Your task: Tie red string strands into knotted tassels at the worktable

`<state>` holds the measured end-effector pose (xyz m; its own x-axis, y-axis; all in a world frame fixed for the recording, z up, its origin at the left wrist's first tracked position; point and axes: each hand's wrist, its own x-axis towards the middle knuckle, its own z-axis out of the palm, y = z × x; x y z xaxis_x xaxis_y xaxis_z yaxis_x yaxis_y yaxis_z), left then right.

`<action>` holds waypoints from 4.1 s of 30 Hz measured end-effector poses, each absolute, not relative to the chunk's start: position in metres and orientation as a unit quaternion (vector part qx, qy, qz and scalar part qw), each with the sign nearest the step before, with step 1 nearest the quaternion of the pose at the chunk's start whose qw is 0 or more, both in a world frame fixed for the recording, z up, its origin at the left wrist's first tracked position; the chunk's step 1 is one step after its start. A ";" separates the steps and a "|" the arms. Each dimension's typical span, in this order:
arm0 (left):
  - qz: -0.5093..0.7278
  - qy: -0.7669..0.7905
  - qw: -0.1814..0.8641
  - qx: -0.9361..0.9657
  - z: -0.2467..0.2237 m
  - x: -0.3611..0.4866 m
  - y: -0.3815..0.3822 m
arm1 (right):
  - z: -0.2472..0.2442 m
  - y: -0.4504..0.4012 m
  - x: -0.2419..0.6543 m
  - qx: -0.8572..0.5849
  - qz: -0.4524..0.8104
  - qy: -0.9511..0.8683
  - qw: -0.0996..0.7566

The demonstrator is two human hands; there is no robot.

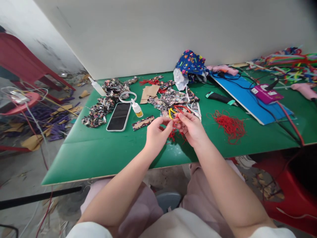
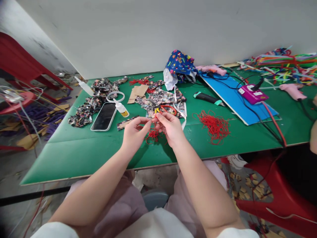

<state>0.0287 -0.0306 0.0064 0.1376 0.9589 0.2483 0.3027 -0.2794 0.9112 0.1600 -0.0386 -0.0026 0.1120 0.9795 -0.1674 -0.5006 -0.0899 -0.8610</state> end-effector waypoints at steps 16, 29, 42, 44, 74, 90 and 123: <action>0.439 0.484 0.443 0.614 0.003 0.025 -0.024 | -0.003 -0.043 0.150 -0.495 0.447 -0.422 0.615; 0.445 0.473 0.453 0.610 0.004 0.025 -0.024 | -0.002 -0.042 0.148 -0.485 0.489 -0.359 0.630; 0.447 0.452 0.462 0.619 0.010 0.026 -0.030 | 0.000 -0.040 0.149 -0.450 0.553 -0.285 0.641; 0.444 0.451 0.460 0.623 0.011 0.026 -0.031 | 0.000 -0.040 0.150 -0.438 0.564 -0.277 0.643; 0.074 0.574 0.215 0.787 0.054 -0.088 -0.001 | -0.005 -0.038 0.154 -0.398 0.631 -0.227 0.625; 0.054 0.501 0.348 0.791 0.034 -0.085 0.004 | -0.008 -0.038 0.149 -0.424 0.622 -0.262 0.604; 0.359 0.340 0.286 0.821 0.036 -0.019 -0.025 | 0.001 -0.047 0.147 -0.341 0.700 -0.330 0.534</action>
